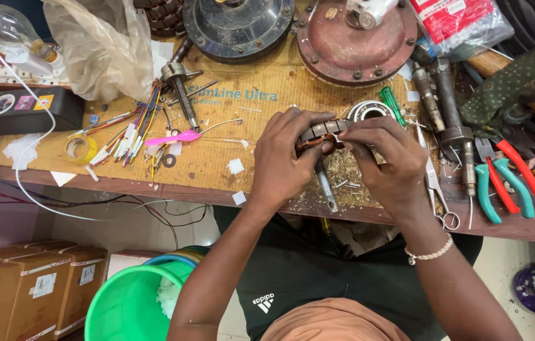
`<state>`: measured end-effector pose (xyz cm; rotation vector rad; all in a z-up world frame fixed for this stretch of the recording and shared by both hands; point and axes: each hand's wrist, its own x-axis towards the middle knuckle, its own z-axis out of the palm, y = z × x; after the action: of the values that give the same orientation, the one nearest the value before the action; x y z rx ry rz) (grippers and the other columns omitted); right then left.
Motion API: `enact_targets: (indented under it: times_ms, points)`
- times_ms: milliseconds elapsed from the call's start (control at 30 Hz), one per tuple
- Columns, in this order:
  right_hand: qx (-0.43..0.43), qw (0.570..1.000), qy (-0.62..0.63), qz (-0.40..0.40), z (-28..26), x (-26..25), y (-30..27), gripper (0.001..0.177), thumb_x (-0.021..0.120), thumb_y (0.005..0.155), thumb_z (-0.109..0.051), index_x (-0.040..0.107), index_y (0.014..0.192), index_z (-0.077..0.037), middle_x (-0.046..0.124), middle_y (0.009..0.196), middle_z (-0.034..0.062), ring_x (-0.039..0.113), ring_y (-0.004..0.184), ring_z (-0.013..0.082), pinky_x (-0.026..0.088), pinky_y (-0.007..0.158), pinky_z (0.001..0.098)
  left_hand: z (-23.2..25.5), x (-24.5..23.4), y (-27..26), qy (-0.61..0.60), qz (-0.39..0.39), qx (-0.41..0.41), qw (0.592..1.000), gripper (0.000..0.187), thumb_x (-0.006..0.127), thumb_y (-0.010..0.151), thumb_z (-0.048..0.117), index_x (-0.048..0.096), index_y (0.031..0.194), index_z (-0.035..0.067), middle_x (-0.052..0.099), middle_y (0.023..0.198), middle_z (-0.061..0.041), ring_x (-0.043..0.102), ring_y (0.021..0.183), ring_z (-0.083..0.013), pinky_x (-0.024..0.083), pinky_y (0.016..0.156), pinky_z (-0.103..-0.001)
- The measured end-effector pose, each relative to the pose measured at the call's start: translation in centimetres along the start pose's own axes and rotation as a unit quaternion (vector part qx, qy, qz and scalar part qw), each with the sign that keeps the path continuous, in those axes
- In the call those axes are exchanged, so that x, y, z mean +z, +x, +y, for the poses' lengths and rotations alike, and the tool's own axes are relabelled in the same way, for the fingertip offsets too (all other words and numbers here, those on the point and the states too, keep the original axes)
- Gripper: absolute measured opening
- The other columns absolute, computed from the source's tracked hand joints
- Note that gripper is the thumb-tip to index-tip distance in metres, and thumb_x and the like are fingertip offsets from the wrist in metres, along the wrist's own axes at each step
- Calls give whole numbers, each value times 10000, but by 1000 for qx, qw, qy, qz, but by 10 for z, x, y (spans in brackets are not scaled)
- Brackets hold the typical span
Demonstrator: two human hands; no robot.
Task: The person repeatedly inserts small white insulating pieces into the slots of a motor stator, trims them with scissors, and uses a screwdriver to adjust the copper windings. The work is performed on a cluttered workbench with various tools and electrical parts visible.
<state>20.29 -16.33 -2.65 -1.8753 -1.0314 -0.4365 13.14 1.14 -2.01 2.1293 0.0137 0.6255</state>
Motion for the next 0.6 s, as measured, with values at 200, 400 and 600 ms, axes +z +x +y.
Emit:
enact_targets:
  times_ms: [200,400,600]
  points:
    - [-10,998,-45,-40,-11,-16,14,176,826,886,23,760,1028,-57,758,1008,83,742,956,212,582,827,331,0,1,3,19,-3,18,1000,430,798,801,92,702,1216,149,670,1025,-73,622,1006,-303,493,900,-421]
    - [41,997,-38,-62,-25,-22,20,189,790,900,13,768,1070,-65,769,1014,72,745,916,207,578,800,327,1,1,2,25,-12,16,999,422,797,808,91,705,1216,147,658,1006,-76,624,1003,-300,495,891,-417]
    - [23,992,-113,-43,-35,-14,18,155,810,909,5,763,1042,-61,736,948,91,713,881,245,564,781,370,1,1,3,22,-8,36,999,414,803,830,112,693,1228,141,679,1060,-74,632,1031,-305,507,895,-421]
